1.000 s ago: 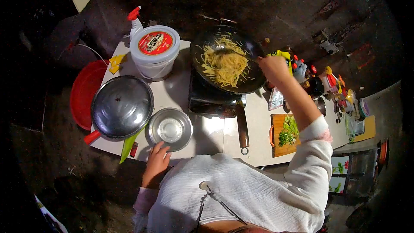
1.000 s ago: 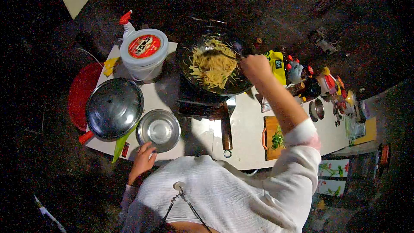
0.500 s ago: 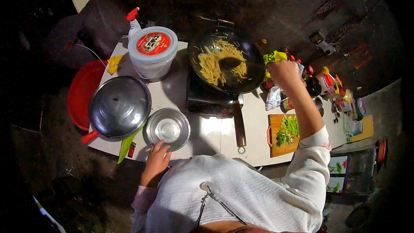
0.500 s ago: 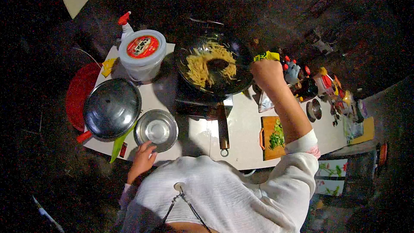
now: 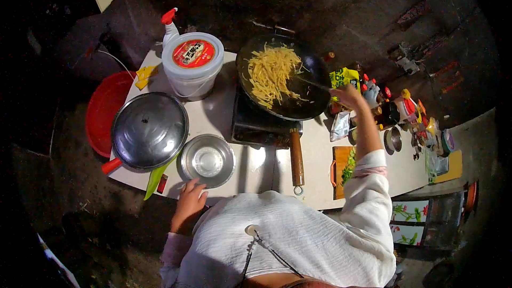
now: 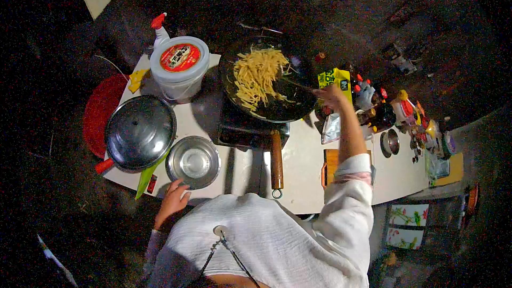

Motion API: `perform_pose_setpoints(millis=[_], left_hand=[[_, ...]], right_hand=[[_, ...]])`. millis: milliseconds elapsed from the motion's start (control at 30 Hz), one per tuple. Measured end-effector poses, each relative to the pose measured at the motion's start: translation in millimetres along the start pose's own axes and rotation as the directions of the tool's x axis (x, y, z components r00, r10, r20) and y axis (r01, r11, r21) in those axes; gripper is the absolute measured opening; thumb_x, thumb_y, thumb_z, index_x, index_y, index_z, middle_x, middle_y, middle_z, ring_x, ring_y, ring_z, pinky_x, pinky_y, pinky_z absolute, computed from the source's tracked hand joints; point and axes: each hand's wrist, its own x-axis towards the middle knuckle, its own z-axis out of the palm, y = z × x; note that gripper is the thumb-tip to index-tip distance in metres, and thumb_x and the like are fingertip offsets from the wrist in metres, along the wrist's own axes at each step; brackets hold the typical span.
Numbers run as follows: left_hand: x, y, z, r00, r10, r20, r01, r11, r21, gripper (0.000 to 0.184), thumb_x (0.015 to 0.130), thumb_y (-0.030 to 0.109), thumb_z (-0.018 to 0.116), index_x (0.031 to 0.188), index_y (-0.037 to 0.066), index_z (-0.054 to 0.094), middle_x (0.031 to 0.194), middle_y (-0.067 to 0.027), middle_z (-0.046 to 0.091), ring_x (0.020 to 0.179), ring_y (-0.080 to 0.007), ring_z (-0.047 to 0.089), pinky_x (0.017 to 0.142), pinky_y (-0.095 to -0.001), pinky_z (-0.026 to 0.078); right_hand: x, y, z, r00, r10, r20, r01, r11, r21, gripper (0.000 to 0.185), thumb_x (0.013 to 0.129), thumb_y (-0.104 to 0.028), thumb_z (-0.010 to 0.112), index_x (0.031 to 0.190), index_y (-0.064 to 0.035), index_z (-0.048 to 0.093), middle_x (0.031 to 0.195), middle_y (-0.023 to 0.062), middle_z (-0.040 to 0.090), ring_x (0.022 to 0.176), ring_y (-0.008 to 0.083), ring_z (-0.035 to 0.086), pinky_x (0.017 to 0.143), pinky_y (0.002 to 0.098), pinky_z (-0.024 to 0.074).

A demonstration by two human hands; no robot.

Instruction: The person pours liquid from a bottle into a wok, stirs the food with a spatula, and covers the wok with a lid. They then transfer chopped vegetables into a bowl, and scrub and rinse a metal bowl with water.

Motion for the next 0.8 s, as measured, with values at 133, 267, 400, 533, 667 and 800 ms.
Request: perform_pose_setpoints(millis=[133,267,400,533,667,800], left_hand=[[3,3,-4,0.997,0.052,-0.053,-0.051,0.999,0.015,0.028,0.075,0.018,0.058,0.099,0.005,0.057,0.113,-0.0161,0.048,0.101,-0.0349,0.046,0.086,-0.0415,0.038],[-4,-11,-2,0.998,-0.023,-0.051,0.022,1.000,-0.015,0.026,0.076,0.018,0.057,0.098,0.005,0.057,0.107,-0.0162,0.050,0.097,-0.0340,0.049,0.081,-0.0404,0.041],[-8,-20,2,0.936,-0.345,0.068,0.349,0.936,-0.041,0.027,0.078,0.021,0.054,0.099,0.004,0.056,0.097,-0.0166,0.055,0.088,-0.0344,0.054,0.075,-0.0420,0.043],[-6,-22,4,0.865,-0.501,0.013,0.501,0.865,-0.006,0.038,0.080,0.027,0.052,0.108,0.002,0.049,0.096,-0.0200,0.057,0.088,-0.0363,0.055,0.076,-0.0432,0.043],[-3,-27,14,0.823,-0.568,-0.013,0.564,0.819,-0.102,0.047,0.079,0.029,0.054,0.113,-0.003,0.044,0.096,-0.0224,0.057,0.089,-0.0369,0.055,0.077,-0.0432,0.043],[0,-45,32,0.827,-0.559,-0.065,0.545,0.824,-0.153,0.056,0.078,0.029,0.055,0.119,-0.005,0.037,0.094,-0.0250,0.057,0.086,-0.0387,0.056,0.077,-0.0428,0.043]], right_hand=[[-9,-19,13,0.991,-0.127,-0.038,0.130,0.988,0.078,0.031,0.077,-0.031,0.062,0.086,-0.0022,0.064,0.062,0.0082,0.059,0.054,0.0137,0.052,0.049,0.0305,0.0409],[-39,-32,-16,0.912,-0.384,-0.147,0.345,0.909,-0.233,0.025,0.076,-0.033,0.062,0.086,-0.0104,0.065,0.065,0.0125,0.060,0.056,0.0229,0.059,0.051,0.0339,0.0437],[-107,-88,-60,0.791,-0.591,-0.159,0.366,0.665,-0.651,0.021,0.072,-0.033,0.063,0.083,-0.0153,0.065,0.067,0.0079,0.061,0.058,0.0265,0.059,0.053,0.0358,0.0468],[-143,-119,-81,0.759,-0.648,-0.065,0.457,0.601,-0.656,0.017,0.070,-0.025,0.064,0.083,-0.0132,0.066,0.062,0.0096,0.060,0.057,0.0252,0.059,0.054,0.0343,0.0468],[-124,-135,-57,0.815,-0.579,0.027,0.356,0.464,-0.811,0.018,0.073,-0.029,0.060,0.079,-0.0137,0.065,0.062,0.0102,0.059,0.060,0.0260,0.060,0.055,0.0360,0.0473],[-96,-138,-33,0.832,-0.543,-0.114,0.211,0.499,-0.840,0.019,0.075,-0.030,0.057,0.086,-0.0154,0.063,0.065,0.0093,0.060,0.061,0.0271,0.060,0.056,0.0382,0.0476]])
